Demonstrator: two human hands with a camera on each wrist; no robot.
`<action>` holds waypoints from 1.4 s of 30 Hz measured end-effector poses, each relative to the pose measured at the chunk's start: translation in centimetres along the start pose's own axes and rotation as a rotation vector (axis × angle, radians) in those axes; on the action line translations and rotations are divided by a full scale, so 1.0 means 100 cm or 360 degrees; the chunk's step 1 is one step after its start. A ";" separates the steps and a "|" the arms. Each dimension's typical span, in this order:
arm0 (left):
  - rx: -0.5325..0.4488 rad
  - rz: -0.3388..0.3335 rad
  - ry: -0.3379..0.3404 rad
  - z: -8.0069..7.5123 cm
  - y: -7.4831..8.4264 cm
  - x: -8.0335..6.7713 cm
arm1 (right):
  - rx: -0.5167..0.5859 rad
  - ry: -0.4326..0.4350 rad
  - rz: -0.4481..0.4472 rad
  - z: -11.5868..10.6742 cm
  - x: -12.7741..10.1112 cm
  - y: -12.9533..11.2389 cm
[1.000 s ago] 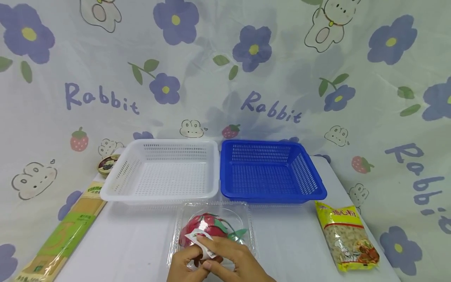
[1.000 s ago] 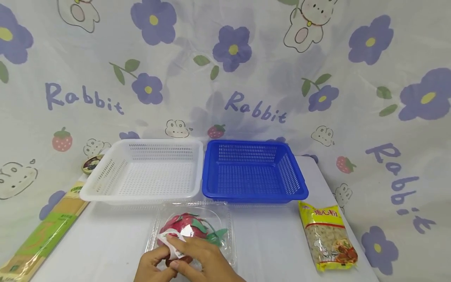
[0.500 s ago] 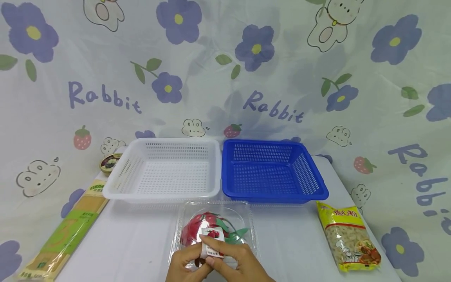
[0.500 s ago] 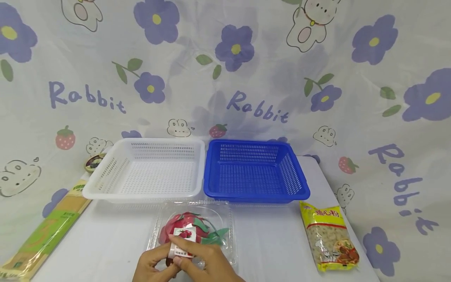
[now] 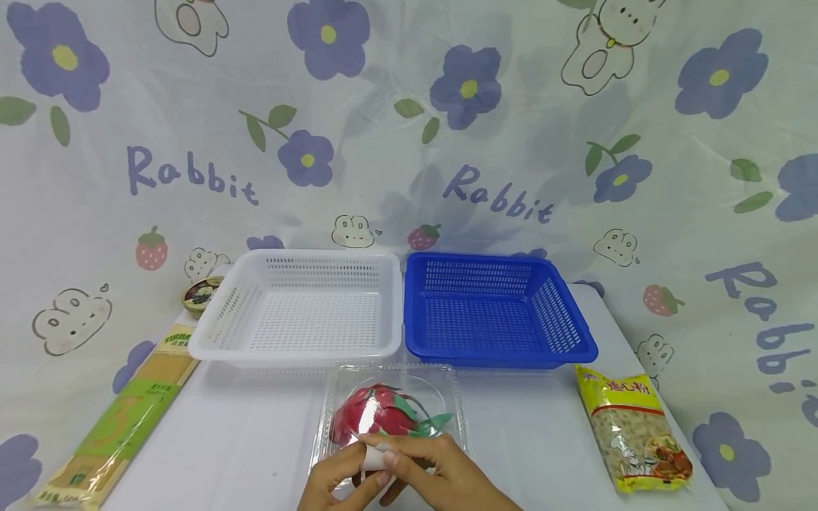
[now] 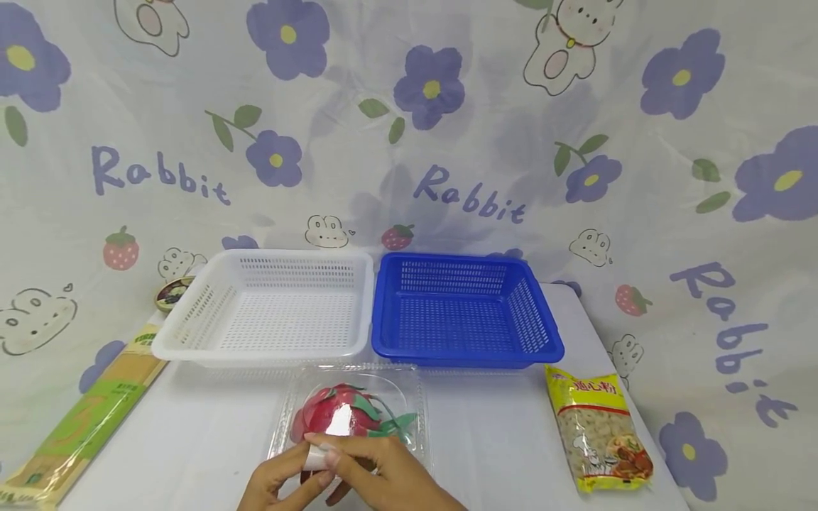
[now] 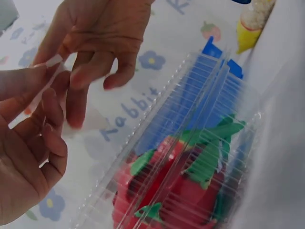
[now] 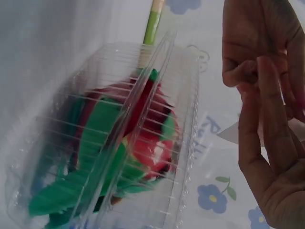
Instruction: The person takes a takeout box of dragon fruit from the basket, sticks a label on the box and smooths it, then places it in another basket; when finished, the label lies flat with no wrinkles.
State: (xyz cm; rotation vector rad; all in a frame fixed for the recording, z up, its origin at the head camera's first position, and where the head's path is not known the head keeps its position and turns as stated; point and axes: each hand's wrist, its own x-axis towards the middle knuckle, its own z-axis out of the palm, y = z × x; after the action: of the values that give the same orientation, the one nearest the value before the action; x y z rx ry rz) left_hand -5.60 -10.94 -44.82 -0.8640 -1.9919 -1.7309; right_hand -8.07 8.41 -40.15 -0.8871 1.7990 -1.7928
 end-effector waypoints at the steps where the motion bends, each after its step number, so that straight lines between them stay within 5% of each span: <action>1: 0.0015 -0.0022 0.0011 0.000 0.001 -0.001 | 0.0020 0.0000 -0.0013 -0.002 0.000 0.000; 5: 0.0064 -0.0135 0.0066 -0.004 0.004 -0.005 | -0.0082 0.0136 -0.0074 -0.015 0.002 -0.005; 9: 0.0162 -0.0501 0.0255 -0.010 0.010 -0.013 | -0.0363 0.0362 -0.0270 -0.034 0.008 -0.012; 12: 0.0242 -0.0785 0.0455 -0.021 0.011 -0.019 | -0.0832 0.0518 -0.0509 -0.050 0.018 -0.009; 16: 0.0179 -0.1032 0.0774 -0.043 0.003 -0.024 | -0.1764 0.0631 -0.0871 -0.068 0.031 0.009; 19: 0.0064 -0.1210 0.0988 -0.059 -0.008 -0.024 | -0.2277 0.0567 -0.1001 -0.074 0.035 0.027; 21: 0.0016 -0.1335 0.1069 -0.066 -0.015 -0.024 | -0.2456 0.0484 -0.1040 -0.076 0.037 0.037; 28: -0.0065 -0.1624 0.1086 -0.076 -0.035 -0.033 | -0.2564 0.0323 -0.1030 -0.075 0.037 0.058; 33: -0.0017 -0.1689 0.1069 -0.078 -0.040 -0.035 | -0.2550 0.0281 -0.0977 -0.074 0.034 0.062; 42: -0.0182 -0.1811 0.1005 -0.075 -0.044 -0.040 | -0.2521 0.0242 -0.0775 -0.066 0.029 0.057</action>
State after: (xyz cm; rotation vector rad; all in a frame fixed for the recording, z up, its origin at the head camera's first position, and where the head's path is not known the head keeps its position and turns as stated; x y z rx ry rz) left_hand -6.40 -19.34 -49.31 0.9385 -1.9856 -2.2169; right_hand -15.52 10.67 -45.07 -1.7891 3.1963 -0.1854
